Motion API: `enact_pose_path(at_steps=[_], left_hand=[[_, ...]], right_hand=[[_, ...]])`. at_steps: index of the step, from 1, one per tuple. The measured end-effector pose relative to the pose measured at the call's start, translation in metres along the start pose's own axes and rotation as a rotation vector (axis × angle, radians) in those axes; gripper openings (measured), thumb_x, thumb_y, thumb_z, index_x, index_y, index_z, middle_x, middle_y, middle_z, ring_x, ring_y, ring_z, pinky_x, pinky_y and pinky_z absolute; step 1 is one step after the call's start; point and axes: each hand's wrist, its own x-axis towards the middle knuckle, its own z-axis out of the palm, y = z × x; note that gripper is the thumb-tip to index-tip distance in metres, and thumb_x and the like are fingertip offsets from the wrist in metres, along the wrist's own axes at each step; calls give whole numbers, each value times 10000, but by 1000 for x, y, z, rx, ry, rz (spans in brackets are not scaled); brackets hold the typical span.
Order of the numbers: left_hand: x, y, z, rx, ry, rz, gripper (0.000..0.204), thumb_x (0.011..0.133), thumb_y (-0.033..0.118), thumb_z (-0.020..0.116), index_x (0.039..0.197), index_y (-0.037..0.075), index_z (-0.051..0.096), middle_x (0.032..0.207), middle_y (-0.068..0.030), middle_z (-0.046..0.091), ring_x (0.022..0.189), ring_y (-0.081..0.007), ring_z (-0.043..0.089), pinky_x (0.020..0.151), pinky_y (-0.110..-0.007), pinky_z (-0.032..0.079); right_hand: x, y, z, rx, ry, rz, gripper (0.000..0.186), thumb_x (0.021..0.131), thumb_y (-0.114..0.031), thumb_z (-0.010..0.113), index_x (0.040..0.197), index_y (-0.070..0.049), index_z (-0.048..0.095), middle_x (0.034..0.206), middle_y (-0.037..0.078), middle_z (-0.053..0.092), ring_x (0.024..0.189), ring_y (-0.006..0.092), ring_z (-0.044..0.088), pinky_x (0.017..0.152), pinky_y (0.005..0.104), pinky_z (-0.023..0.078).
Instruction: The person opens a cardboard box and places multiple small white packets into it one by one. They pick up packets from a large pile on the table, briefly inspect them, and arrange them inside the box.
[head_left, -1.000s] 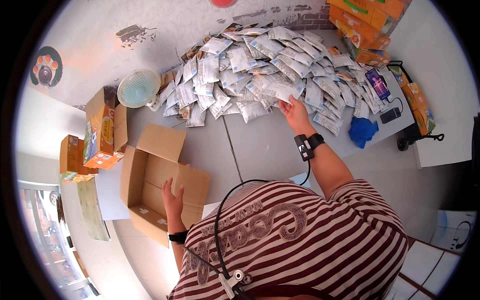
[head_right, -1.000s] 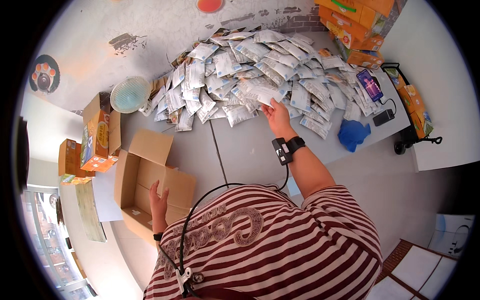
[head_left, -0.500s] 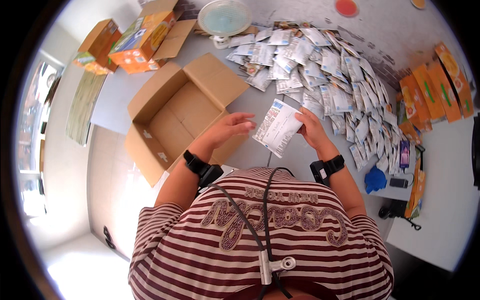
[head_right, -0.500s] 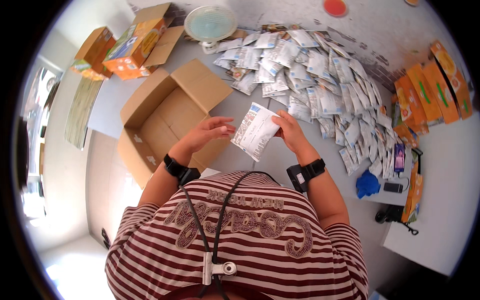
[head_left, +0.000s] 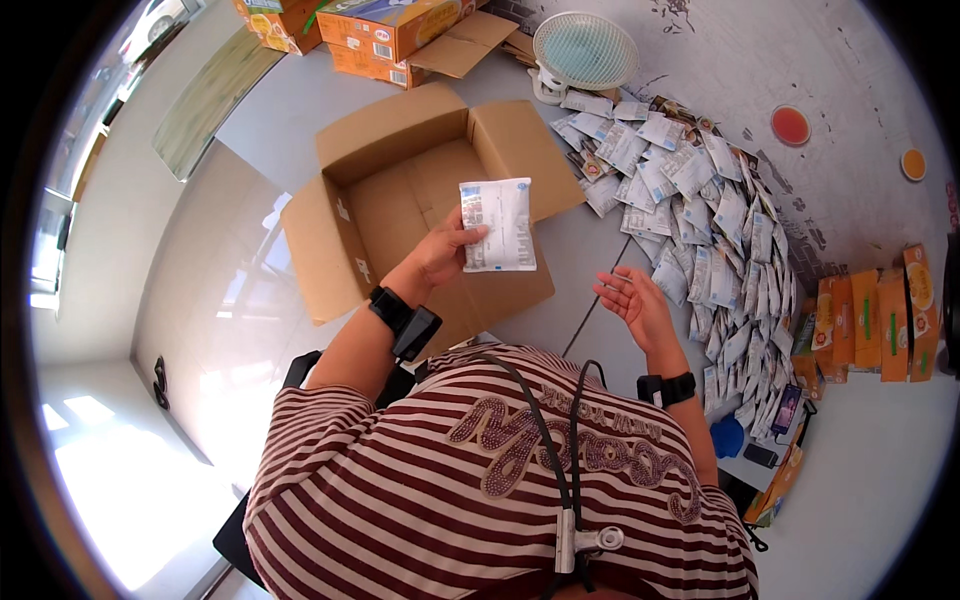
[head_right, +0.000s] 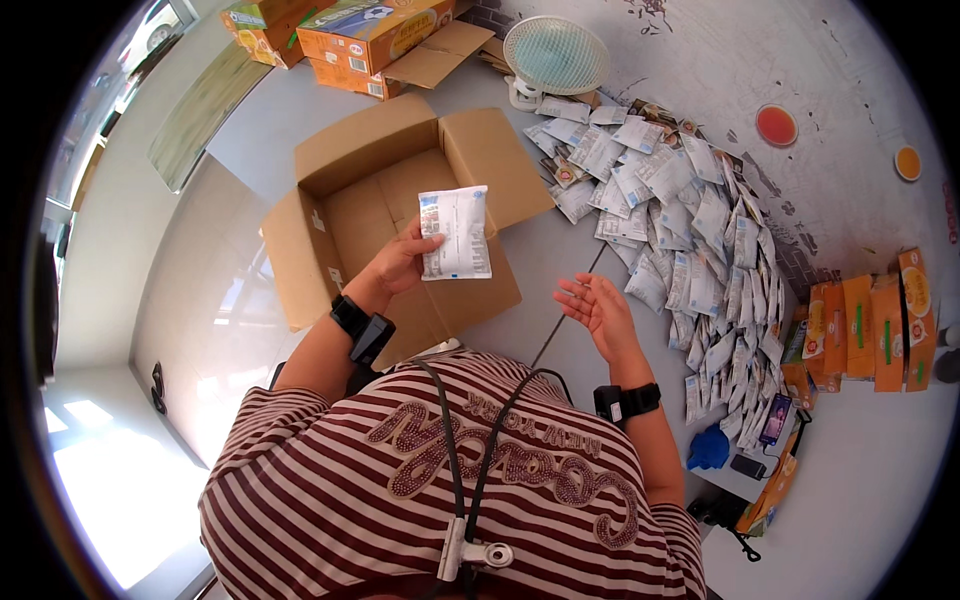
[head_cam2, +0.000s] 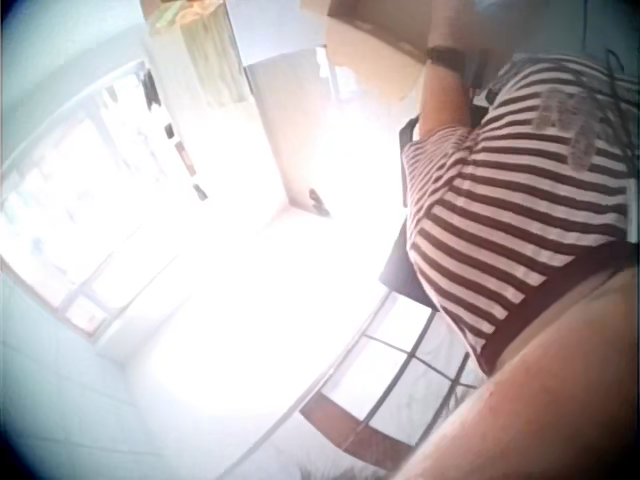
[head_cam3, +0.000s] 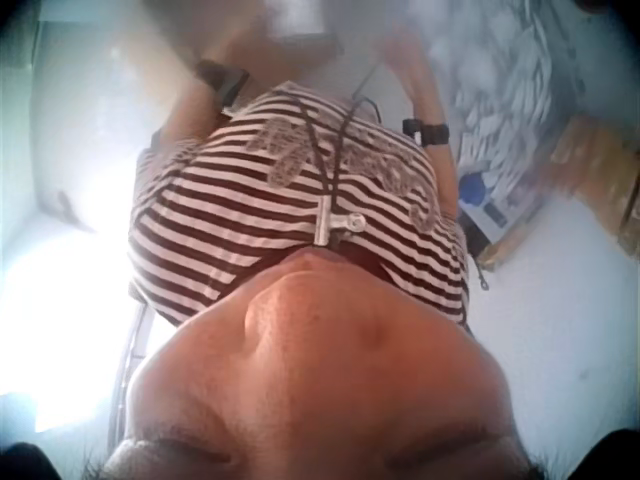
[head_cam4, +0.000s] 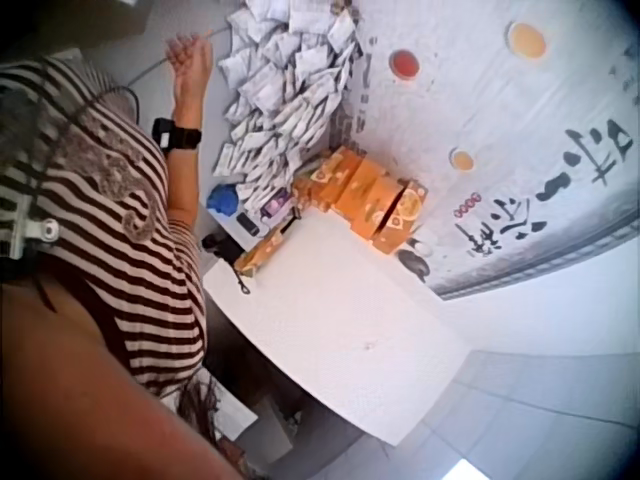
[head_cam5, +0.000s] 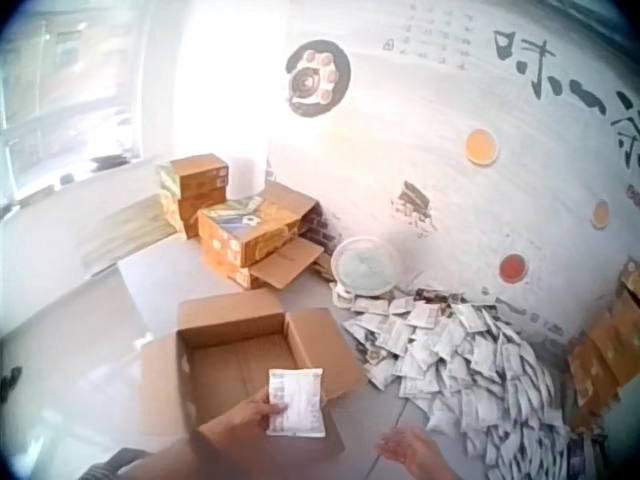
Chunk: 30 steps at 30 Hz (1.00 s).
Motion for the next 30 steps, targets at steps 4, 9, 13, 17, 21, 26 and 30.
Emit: enact_pose_path(at_steps=[4,9,13,17,21,26,30], left_hand=[[15,29,-46,17,169,136,447,845,6,514,1249,109,353,1179,-58,507,1053,-220,531,895,-398,451],[49,57,-100,178,266,20,451,830,-25,505,1241,102,370,1160,-53,520,1042,-224,532,872,-415,458],[86,81,-146,467,238,-136,398,826,-14,515,1206,80,448,1090,-55,572,991,-198,566,835,-382,477],[124,101,-165,799,256,-244,344,785,-4,571,1126,33,541,1002,-90,616,900,-222,597,814,-360,460],[157,114,-172,1255,215,-222,392,717,78,666,1098,48,579,990,-103,628,904,-231,590,820,-350,448],[177,121,-167,1722,178,-146,459,663,149,701,1103,90,585,1028,-134,619,964,-275,576,847,-340,436],[187,114,-186,1798,232,-36,453,683,140,667,1123,90,570,1071,-162,599,1014,-305,557,876,-352,430]], right_hand=[[-17,9,-11,32,105,4,332,948,-281,393,1107,2,458,1108,200,562,997,265,585,814,326,494],[-40,19,-24,75,257,-9,320,946,-274,397,1094,1,468,1105,194,566,987,261,588,811,328,495],[-57,27,-35,106,349,-29,313,944,-273,402,1084,-4,479,1105,188,569,987,261,587,812,331,492],[-71,34,-39,133,440,-27,307,941,-271,410,1084,-10,485,1100,184,572,985,262,585,815,337,489],[-85,41,-42,137,502,-41,308,937,-275,421,1083,-11,485,1098,182,573,986,263,584,814,338,486],[-103,48,-48,152,580,-59,311,934,-277,428,1085,-10,483,1099,181,572,990,262,581,812,333,485],[-111,51,-53,169,597,-60,316,934,-281,430,1086,-9,484,1099,179,572,990,258,580,810,330,489]])
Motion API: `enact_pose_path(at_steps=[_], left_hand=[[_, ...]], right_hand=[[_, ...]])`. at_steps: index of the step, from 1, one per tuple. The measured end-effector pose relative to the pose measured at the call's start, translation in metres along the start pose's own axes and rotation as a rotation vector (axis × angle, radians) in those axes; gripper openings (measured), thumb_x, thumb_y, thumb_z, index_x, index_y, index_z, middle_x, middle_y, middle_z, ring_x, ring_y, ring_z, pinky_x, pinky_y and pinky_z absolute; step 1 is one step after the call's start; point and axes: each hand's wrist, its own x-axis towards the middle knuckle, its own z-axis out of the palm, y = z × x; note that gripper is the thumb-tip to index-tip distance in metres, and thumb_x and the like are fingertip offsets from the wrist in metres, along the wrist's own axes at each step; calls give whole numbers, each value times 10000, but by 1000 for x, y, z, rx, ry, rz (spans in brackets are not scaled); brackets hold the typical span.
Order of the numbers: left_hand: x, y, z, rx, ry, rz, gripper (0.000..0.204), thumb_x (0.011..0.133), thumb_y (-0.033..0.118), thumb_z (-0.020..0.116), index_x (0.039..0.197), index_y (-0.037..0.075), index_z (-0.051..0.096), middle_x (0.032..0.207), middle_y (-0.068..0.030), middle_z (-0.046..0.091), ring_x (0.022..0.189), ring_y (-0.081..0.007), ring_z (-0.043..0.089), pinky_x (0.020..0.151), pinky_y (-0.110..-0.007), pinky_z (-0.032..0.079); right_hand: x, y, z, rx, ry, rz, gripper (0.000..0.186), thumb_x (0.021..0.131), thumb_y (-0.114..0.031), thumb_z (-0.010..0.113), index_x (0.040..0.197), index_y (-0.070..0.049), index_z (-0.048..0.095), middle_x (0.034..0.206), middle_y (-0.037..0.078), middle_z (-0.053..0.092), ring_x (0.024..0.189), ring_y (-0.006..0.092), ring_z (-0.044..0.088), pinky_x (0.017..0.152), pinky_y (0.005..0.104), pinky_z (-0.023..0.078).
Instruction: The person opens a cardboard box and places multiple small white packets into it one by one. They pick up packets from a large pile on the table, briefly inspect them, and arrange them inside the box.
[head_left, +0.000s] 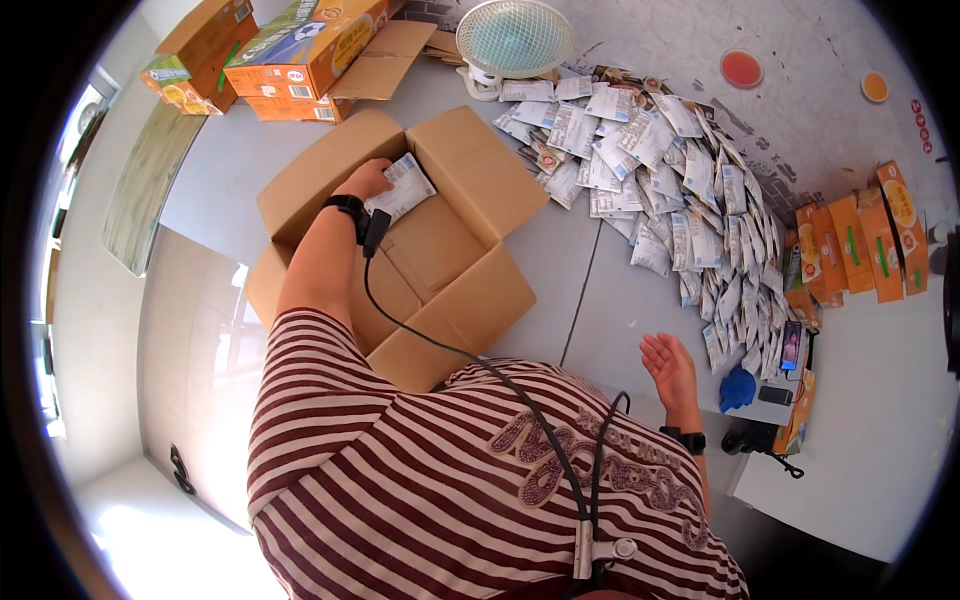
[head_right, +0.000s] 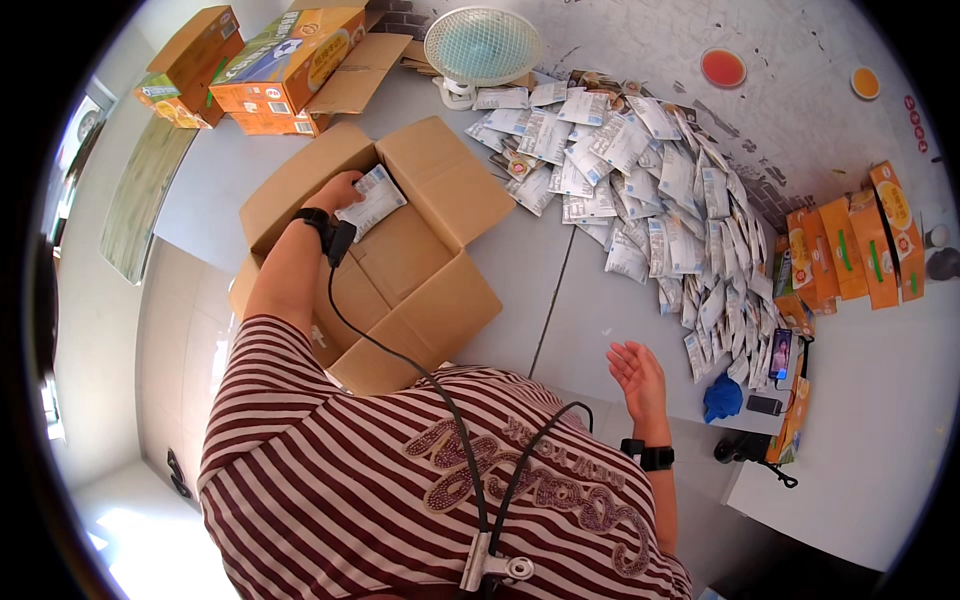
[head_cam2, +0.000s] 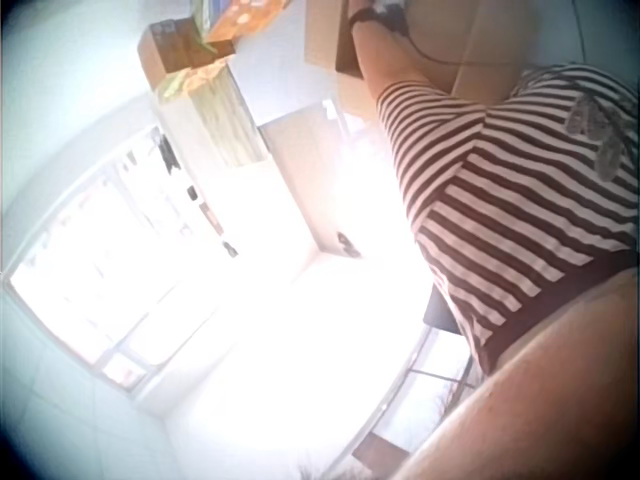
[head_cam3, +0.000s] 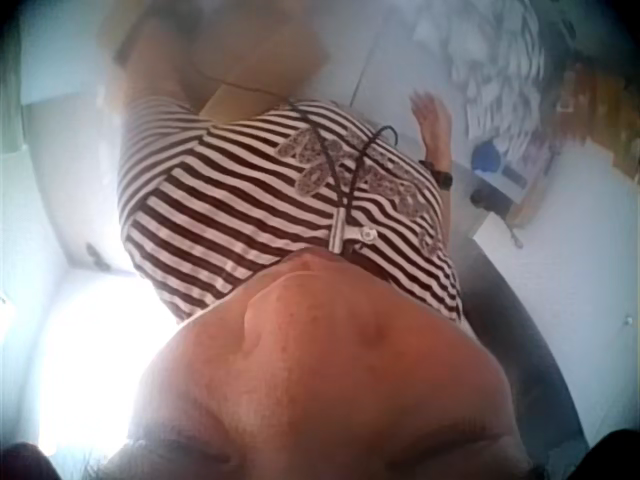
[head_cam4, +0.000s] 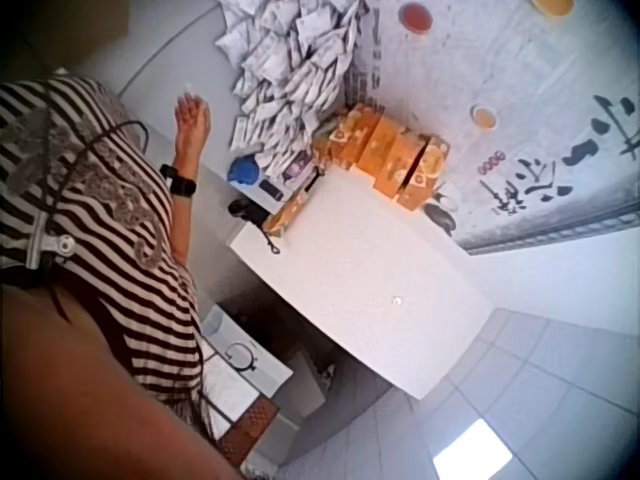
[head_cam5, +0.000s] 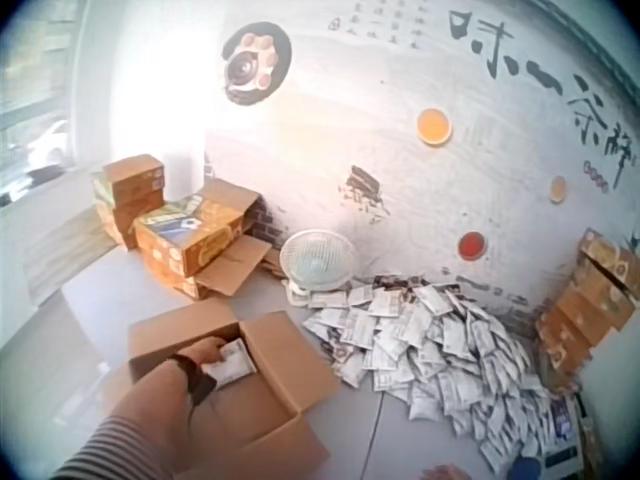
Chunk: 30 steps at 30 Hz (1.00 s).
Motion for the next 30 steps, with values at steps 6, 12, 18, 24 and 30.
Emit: enact_pose_path(at_steps=[6,12,18,24,30], left_hand=[[-21,19,17,114,217,-8,425,744,101,593,1160,95,510,1064,-182,583,1007,-335,544,868,-395,434],[-45,30,43,283,506,118,355,770,147,594,1112,110,507,1013,-137,549,977,-331,524,830,-429,430],[-59,40,70,458,445,123,686,787,421,590,1342,104,340,1397,-180,264,1309,-352,207,1033,-552,171],[-49,33,83,541,323,114,764,838,363,538,1421,132,101,1455,-169,123,1341,-348,121,1031,-573,167],[-40,24,79,601,205,73,798,831,341,553,1423,133,61,1462,-172,85,1346,-343,103,1015,-598,173]], right_hand=[[1,2,-4,1,7,13,320,934,-284,430,1083,-8,491,1093,170,576,984,243,583,807,321,493],[3,-4,6,-57,-21,10,310,930,-275,437,1076,-9,501,1073,158,586,966,232,589,811,321,483],[8,-6,0,-87,-38,18,333,916,-306,465,1075,-15,504,1063,136,593,962,206,589,826,308,467],[8,-5,-15,-60,-26,32,311,908,-315,489,1058,-44,518,1059,104,595,953,186,594,811,288,468],[8,0,-28,-36,-12,53,316,906,-327,492,1056,-50,516,1046,93,594,932,173,597,797,277,470]])
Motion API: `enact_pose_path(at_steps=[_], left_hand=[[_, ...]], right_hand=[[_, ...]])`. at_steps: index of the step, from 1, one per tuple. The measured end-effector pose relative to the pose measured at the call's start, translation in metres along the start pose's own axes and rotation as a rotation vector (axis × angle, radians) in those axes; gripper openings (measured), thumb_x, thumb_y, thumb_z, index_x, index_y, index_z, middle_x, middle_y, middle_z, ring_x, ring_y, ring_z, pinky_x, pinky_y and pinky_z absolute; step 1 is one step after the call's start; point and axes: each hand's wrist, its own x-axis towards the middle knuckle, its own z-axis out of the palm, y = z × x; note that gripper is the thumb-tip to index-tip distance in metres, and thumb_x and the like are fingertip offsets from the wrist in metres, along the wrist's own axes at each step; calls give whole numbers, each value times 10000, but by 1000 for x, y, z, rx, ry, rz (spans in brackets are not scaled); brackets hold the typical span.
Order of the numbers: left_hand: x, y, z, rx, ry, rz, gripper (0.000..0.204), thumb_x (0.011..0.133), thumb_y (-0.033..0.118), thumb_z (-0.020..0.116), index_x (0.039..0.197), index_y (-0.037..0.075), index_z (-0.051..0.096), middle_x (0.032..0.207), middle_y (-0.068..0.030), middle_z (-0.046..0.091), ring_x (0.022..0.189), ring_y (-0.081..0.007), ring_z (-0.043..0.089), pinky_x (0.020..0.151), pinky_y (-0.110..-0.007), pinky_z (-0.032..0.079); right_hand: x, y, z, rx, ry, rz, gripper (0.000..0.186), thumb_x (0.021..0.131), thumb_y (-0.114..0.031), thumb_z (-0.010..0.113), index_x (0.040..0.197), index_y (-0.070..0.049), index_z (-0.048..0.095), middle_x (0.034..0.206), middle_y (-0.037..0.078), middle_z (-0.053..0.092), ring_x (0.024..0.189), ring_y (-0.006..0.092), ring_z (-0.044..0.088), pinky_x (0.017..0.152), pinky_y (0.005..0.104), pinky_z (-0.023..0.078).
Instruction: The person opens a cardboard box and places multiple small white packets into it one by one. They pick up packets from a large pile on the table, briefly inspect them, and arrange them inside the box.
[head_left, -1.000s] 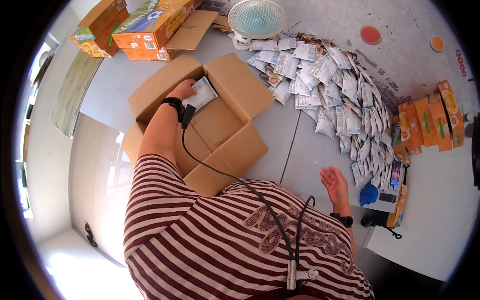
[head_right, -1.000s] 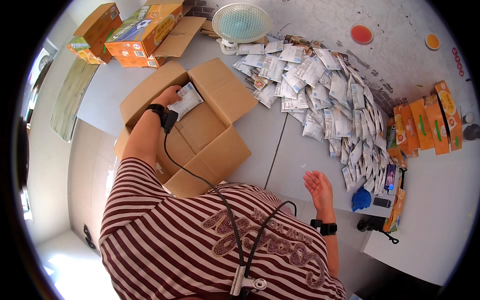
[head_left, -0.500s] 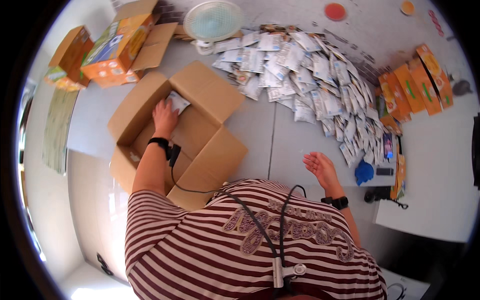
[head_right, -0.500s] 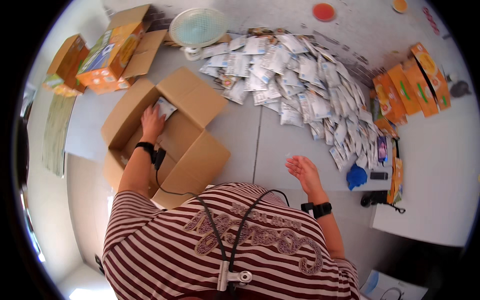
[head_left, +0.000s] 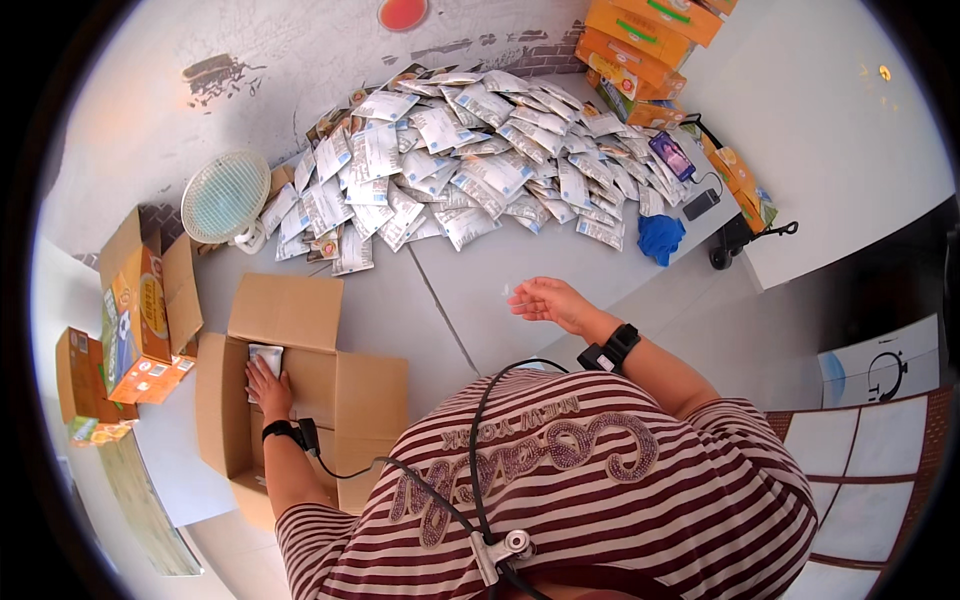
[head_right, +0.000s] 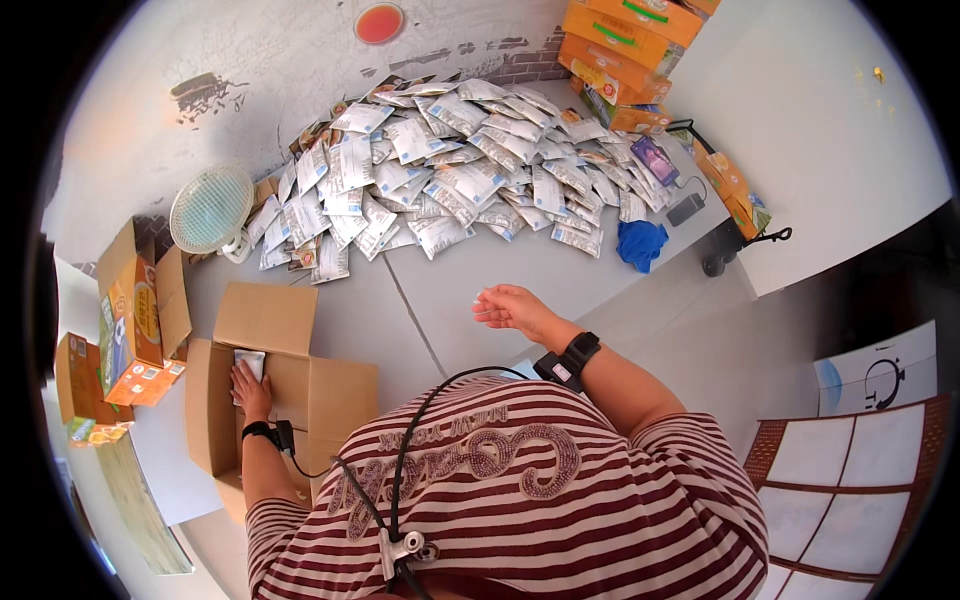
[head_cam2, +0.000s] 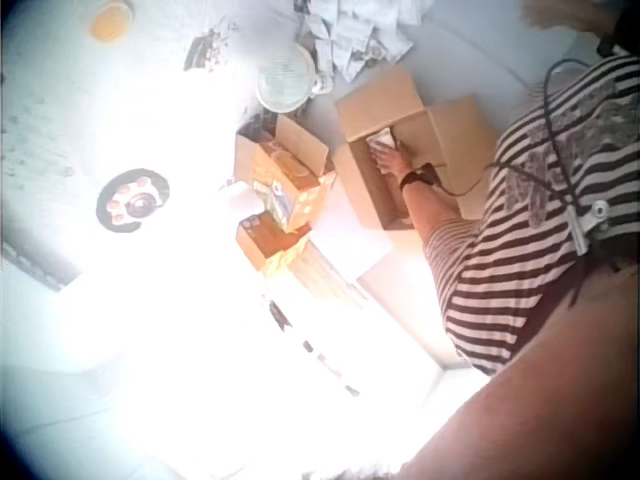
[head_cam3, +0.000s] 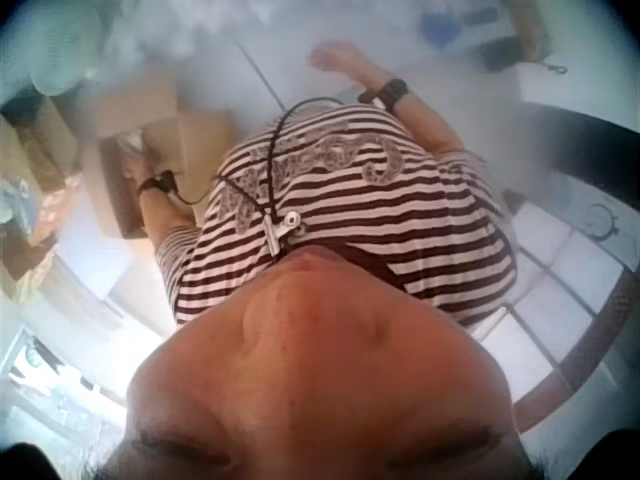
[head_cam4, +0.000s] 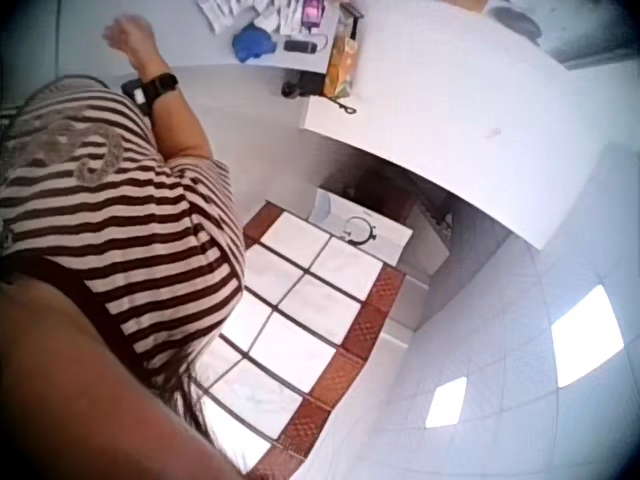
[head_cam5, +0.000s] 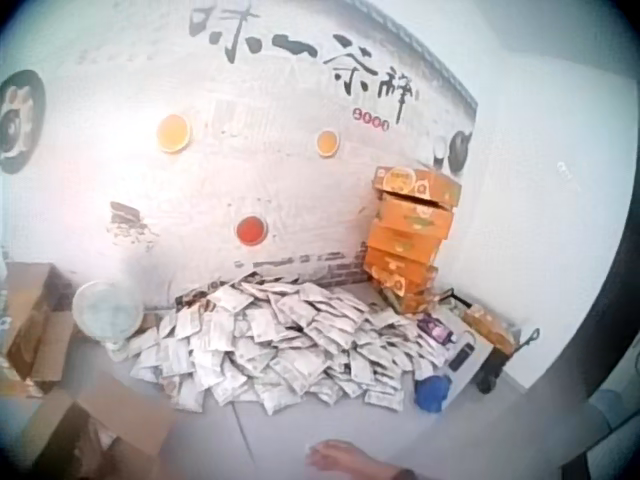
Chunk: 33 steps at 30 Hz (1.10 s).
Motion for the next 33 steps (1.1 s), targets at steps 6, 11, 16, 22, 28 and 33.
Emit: enact_pose_path(at_steps=[6,11,16,22,28,33], left_hand=[[9,-20,-4,-257,-149,-66,744,807,365,587,1384,73,219,1446,-199,143,1310,-390,185,1022,-511,237],[-22,33,-56,-912,-250,-70,594,852,351,558,1305,9,383,1306,-195,418,1269,-291,325,1005,-367,302],[-91,110,-130,-1288,-229,-262,472,889,263,531,1242,-37,437,1202,-105,512,1117,-176,458,953,-317,346],[-141,123,-91,-1266,-116,-123,414,888,201,536,1214,-42,459,1165,-124,533,1054,-188,506,903,-299,397],[-174,157,-126,-988,71,-148,400,872,180,555,1192,-46,480,1152,-153,538,1056,-208,504,915,-311,385],[-194,162,-141,-1042,133,-173,384,872,174,556,1188,-35,490,1164,-150,537,1058,-204,502,925,-307,370]], right_hand=[[17,0,-19,37,-81,-31,330,905,-322,487,1053,-28,508,1041,111,592,917,169,598,796,281,471],[38,-15,-43,106,-47,-69,296,916,-270,471,1051,-10,512,1037,119,604,922,186,605,789,283,487],[70,-40,-76,395,-12,-88,267,917,-252,463,1037,-20,519,1015,109,614,928,198,605,768,295,488],[124,-71,-119,816,76,-121,205,919,-226,455,982,-39,512,1001,104,616,915,194,606,742,301,492],[168,-110,-153,1003,187,-201,235,906,-222,485,987,-5,445,941,134,568,879,244,596,687,307,512],[203,-126,-166,980,207,-183,291,901,-300,506,949,-21,439,914,133,586,821,234,610,641,307,516]])
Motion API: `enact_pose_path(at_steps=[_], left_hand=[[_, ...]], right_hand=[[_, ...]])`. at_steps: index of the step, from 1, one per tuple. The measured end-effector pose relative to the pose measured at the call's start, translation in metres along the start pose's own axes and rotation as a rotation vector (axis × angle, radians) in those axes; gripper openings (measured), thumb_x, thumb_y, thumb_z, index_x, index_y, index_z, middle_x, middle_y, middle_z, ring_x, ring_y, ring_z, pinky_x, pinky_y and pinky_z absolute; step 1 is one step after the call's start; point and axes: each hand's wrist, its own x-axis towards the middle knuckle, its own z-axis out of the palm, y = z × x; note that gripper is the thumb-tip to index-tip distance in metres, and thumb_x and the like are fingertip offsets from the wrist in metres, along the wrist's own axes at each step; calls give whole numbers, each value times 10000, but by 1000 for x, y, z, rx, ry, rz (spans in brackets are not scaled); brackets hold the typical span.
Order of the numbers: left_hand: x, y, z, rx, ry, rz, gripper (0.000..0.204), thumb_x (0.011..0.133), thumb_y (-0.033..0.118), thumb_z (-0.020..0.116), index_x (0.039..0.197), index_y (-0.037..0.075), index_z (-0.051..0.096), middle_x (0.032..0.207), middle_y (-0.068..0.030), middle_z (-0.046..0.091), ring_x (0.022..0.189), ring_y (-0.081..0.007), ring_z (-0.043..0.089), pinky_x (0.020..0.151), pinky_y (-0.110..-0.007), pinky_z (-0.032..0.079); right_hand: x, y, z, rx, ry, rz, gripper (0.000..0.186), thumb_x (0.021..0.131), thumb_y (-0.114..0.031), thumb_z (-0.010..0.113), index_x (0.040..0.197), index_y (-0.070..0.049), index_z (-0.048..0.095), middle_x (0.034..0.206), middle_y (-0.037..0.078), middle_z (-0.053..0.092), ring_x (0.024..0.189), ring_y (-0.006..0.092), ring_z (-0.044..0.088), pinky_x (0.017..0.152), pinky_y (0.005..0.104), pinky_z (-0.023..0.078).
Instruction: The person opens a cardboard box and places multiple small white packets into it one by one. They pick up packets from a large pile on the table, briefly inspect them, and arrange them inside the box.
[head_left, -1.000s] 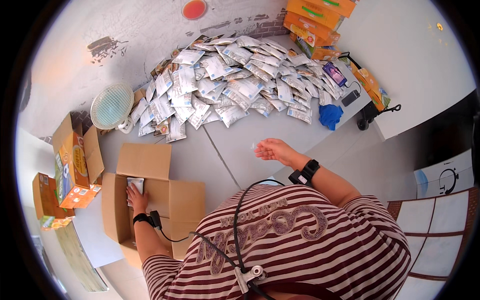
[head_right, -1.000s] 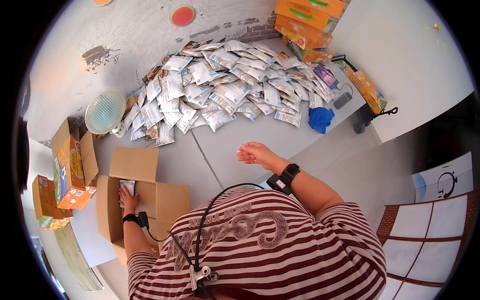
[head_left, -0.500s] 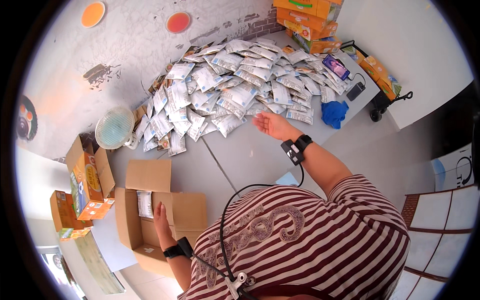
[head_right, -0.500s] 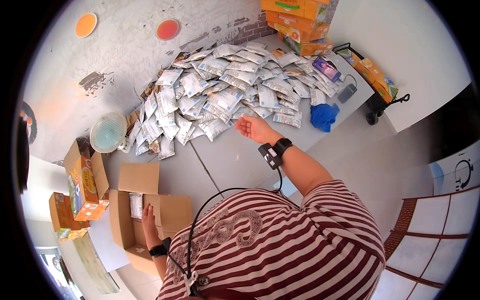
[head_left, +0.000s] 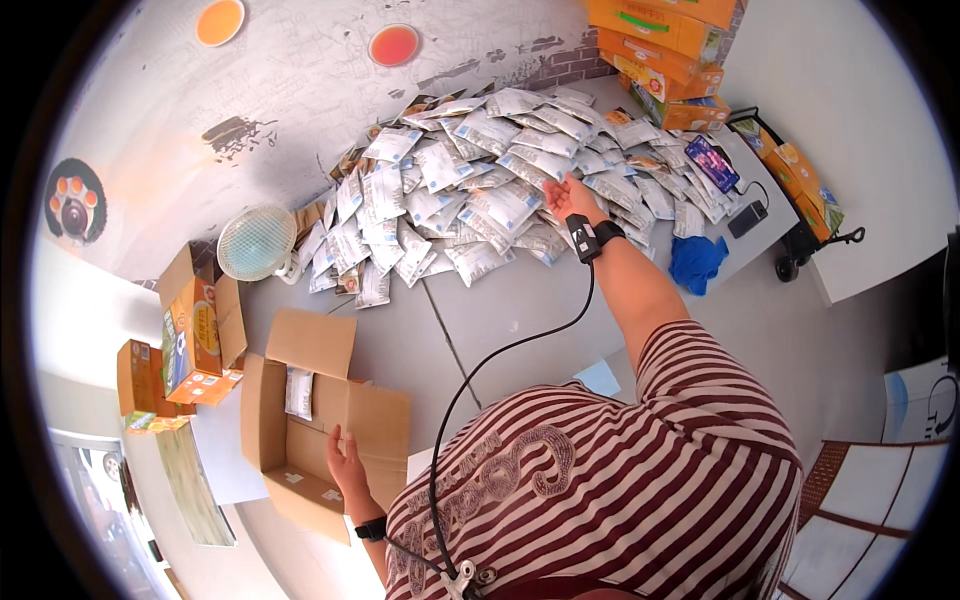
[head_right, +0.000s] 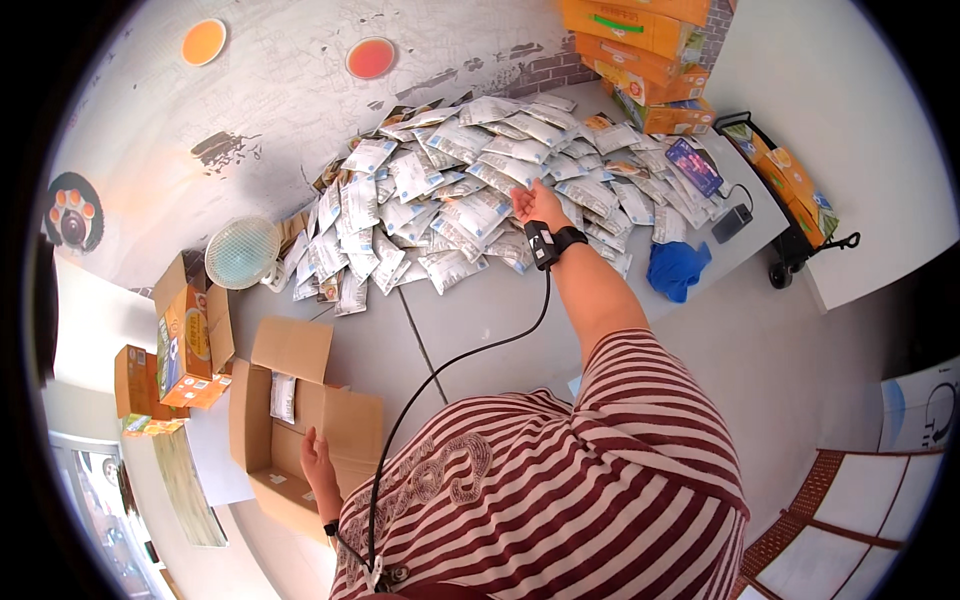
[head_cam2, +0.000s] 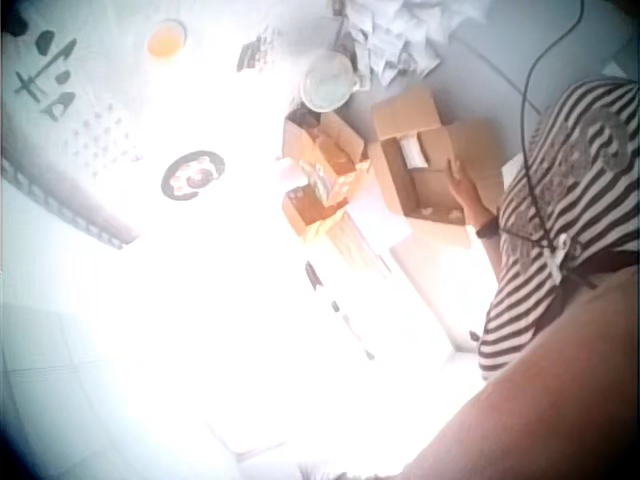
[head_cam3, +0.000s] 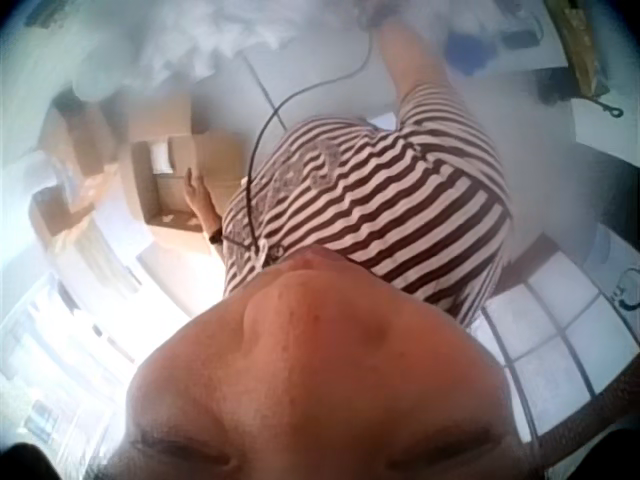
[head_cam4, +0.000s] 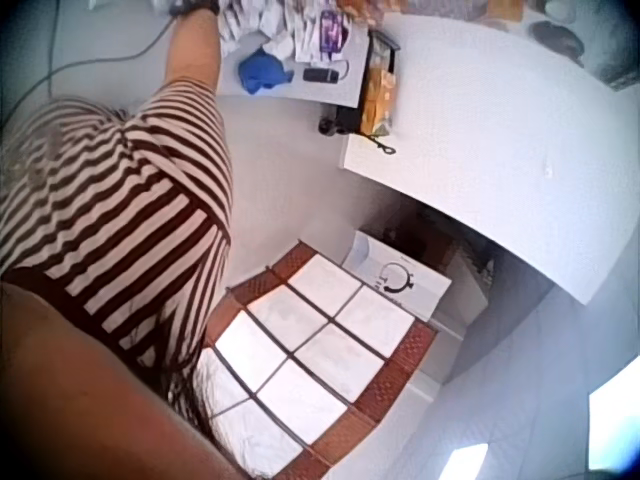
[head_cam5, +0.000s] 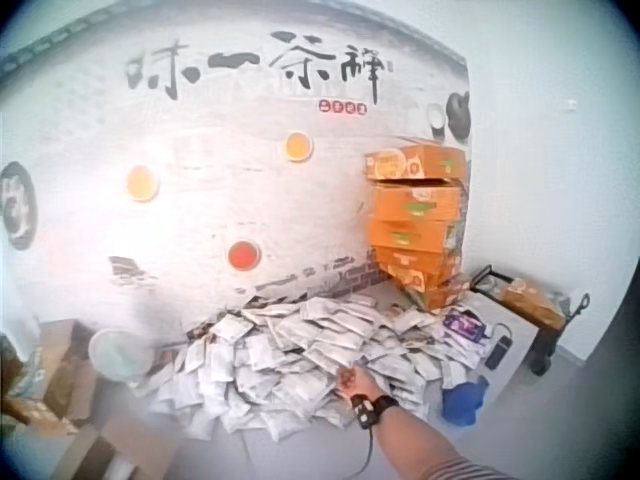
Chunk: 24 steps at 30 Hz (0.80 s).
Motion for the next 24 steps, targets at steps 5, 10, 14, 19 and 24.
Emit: enact_pose_path(at_steps=[5,10,14,19,24], left_hand=[[-19,-15,-3,-23,4,-55,379,873,167,554,1193,-26,490,1175,-139,536,1065,-197,500,929,-304,365],[-27,5,3,-28,-29,-77,382,874,161,549,1200,-27,482,1196,-143,527,1091,-206,496,939,-322,363],[-19,8,6,0,-57,-47,385,881,171,538,1213,-14,475,1205,-150,522,1118,-227,489,955,-337,355],[0,3,11,-57,-146,-13,391,879,181,537,1226,11,472,1208,-159,517,1132,-248,485,968,-359,349],[9,17,25,74,-210,61,389,871,177,545,1219,15,480,1198,-166,521,1127,-247,489,953,-366,371]], right_hand=[[16,3,1,-101,-11,34,299,888,-313,534,937,-25,470,877,121,611,754,201,621,588,264,511],[32,-2,-9,-126,-17,-52,239,880,-222,560,912,-1,476,865,135,610,783,193,619,580,239,509],[30,-1,-6,-19,-45,-121,168,876,-126,546,922,8,456,919,137,553,793,212,604,631,261,514],[-2,8,-11,157,-128,-275,130,830,-39,541,897,31,454,916,128,531,910,269,580,761,325,521],[-53,7,-28,212,-188,-258,158,803,-6,529,940,45,469,973,139,560,962,290,565,821,356,513]])
